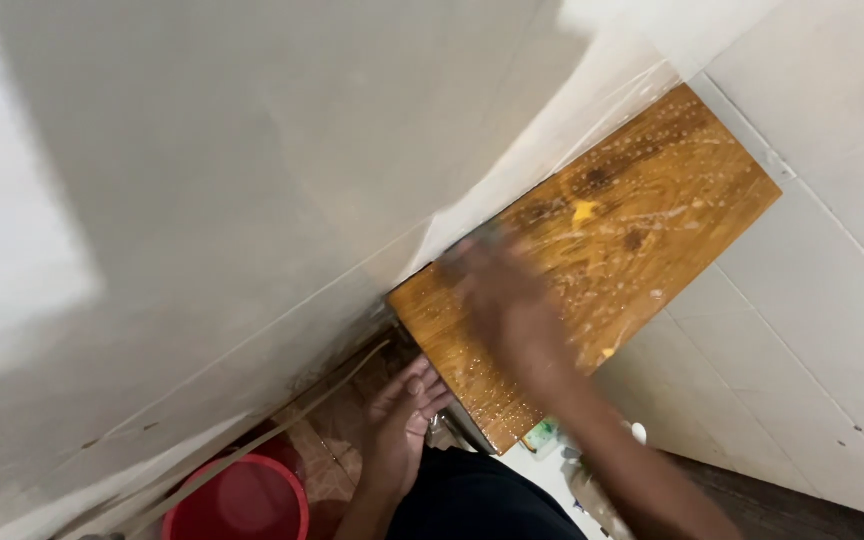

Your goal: Scrubbing a wooden shelf with a sponge and soapy water in a bathroom.

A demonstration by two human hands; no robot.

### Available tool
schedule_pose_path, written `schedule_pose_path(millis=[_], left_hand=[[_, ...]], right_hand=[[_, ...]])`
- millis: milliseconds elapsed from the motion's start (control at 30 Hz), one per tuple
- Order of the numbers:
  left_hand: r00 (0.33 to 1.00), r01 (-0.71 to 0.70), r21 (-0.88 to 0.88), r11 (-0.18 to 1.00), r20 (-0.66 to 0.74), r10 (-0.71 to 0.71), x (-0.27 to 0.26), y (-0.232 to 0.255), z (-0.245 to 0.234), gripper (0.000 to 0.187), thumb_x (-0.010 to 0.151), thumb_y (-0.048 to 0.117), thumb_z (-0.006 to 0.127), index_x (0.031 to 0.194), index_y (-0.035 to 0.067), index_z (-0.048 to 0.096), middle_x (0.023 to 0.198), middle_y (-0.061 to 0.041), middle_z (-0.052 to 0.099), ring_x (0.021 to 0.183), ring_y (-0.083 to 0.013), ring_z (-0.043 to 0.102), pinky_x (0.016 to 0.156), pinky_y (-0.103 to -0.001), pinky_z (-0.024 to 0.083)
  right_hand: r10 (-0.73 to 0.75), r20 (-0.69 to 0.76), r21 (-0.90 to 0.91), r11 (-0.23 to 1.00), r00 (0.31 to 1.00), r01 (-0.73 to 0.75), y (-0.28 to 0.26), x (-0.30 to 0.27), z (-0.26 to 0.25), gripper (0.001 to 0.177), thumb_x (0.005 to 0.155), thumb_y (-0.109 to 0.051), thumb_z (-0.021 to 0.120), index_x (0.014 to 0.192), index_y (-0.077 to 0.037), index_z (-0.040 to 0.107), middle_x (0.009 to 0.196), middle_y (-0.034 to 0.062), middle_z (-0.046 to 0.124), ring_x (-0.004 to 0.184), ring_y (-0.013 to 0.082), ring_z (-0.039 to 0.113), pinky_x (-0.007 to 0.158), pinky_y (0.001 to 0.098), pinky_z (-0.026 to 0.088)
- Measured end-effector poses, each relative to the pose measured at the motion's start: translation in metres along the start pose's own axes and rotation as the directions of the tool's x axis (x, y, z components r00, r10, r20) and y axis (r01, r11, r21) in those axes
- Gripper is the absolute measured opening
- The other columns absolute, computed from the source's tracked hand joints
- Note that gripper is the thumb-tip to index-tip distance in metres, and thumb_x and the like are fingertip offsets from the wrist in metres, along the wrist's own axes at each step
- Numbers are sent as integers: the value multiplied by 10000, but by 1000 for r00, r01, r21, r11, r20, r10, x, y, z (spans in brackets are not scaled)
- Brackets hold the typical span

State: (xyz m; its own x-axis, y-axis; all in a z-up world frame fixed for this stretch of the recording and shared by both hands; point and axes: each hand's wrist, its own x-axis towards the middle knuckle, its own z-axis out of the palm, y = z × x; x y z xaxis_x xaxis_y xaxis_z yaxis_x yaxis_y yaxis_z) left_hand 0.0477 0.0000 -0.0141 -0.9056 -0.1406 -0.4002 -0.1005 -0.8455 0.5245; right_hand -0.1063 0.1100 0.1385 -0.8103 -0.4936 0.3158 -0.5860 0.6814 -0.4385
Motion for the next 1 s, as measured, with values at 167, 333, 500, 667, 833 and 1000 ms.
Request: schedule_pose_path(millis=[167, 333, 500, 667, 833, 1000], left_hand=[[1000, -20, -50, 999, -2, 20, 0, 16, -3, 486, 1007, 202, 615, 1367, -121, 566, 1315, -282, 670, 1150, -355, 693, 1016, -510, 549], [997, -62, -40, 997, 31, 64, -9, 38, 9, 477, 1000, 222, 570, 1353, -99, 580, 1311, -262, 677, 1146, -350, 704, 1018, -519, 558], [992, 110, -100, 989, -44, -115, -9, -6, -13, 515, 1048, 293, 538, 1344, -128, 545, 1266, -259, 665, 1118, -347, 672, 990, -499, 536], [986, 159, -108, 981, -27, -163, -15, 9, 12, 523, 1032, 305, 550, 1373, -90, 525, 1270, -246, 660, 1104, -330, 663, 953, -472, 520], [991, 105, 177, 979, 59, -117, -28, 23, 55, 503, 935, 196, 641, 1390, 20, 520, 1271, -171, 676, 1104, -232, 668, 940, -385, 525], [983, 144, 509, 849, 26, -182, -23, 4, 49, 395, 894, 174, 763, 1219, -7, 629, 930, -47, 661, 742, -96, 551, 647, -264, 459]], right_hand=[[-141, 147, 3, 990, 979, 142, -9, -3, -13, 272, 1019, 19, 505, 1205, -46, 693, 1444, 192, 611, 1453, 369, 487, 1157, 474, 411], [100, -23, -199, 975, 995, -103, 55, 25, -45, 264, 1062, -118, 571, 1282, -45, 697, 1385, 194, 638, 1383, 396, 503, 1154, 506, 394], [-194, 118, 115, 977, 974, 181, 9, -38, 1, 294, 994, -69, 600, 1280, -63, 669, 1434, 150, 643, 1361, 342, 595, 1183, 476, 448], [-92, 505, -82, 985, 858, 153, 35, -55, -33, 537, 874, -29, 687, 1378, -206, 629, 1522, 89, 539, 1401, 334, 506, 1164, 502, 406], [194, 216, -273, 953, 957, -132, 161, -37, -71, 406, 1036, -111, 619, 1433, -197, 610, 1556, 66, 539, 1453, 280, 536, 1229, 434, 440], [98, 283, 254, 951, 954, -173, 104, -53, -20, 493, 1004, -152, 586, 1487, -71, 524, 1617, 175, 413, 1463, 376, 404, 1193, 502, 268]])
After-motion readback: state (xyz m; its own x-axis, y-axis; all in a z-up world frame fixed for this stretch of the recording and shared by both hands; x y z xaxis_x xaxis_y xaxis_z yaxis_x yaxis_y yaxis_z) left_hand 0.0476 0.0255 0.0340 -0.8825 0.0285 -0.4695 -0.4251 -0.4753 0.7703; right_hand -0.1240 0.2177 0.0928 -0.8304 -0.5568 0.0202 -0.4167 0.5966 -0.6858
